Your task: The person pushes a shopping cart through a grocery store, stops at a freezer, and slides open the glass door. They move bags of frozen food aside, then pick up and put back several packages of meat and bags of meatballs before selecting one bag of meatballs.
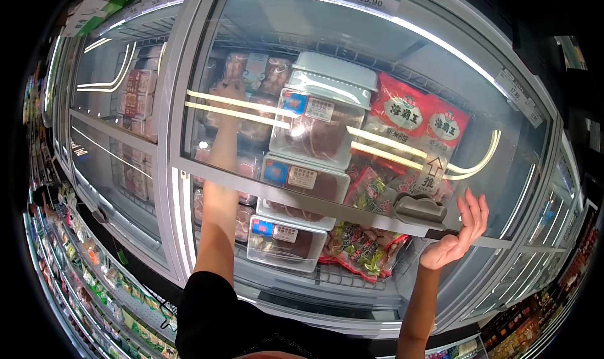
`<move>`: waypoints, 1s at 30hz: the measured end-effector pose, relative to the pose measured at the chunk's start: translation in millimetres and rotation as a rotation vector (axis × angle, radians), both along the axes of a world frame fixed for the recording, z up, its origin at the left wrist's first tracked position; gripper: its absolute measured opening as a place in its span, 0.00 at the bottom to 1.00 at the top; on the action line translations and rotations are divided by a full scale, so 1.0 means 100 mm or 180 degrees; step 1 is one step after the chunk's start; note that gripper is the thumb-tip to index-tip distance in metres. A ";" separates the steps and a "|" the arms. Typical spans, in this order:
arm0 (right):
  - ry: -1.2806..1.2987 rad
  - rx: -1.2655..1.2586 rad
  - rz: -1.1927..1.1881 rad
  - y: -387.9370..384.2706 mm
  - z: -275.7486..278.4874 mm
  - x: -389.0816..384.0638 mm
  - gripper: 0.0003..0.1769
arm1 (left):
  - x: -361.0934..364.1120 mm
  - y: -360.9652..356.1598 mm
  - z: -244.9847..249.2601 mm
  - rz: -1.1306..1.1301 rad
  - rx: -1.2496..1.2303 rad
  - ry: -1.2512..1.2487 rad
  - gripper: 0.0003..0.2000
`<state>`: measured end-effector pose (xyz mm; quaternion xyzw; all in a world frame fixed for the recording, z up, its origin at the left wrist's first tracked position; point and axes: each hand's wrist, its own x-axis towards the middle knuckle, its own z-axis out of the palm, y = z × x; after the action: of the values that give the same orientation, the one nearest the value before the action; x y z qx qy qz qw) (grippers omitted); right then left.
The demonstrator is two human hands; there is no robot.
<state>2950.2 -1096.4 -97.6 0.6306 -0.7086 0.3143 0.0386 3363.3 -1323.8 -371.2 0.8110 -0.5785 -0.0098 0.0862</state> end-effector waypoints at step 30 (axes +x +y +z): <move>-0.0092 -0.0613 0.0267 -0.02 -0.04 -0.06 0.15 | -0.71 2.48 0.63 0.1564 0.0476 0.0654 0.22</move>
<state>2944.5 -1098.1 -101.8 0.6485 -0.6486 0.3914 0.0755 3291.8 -1076.1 -308.6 0.9259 -0.3503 -0.1135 0.0841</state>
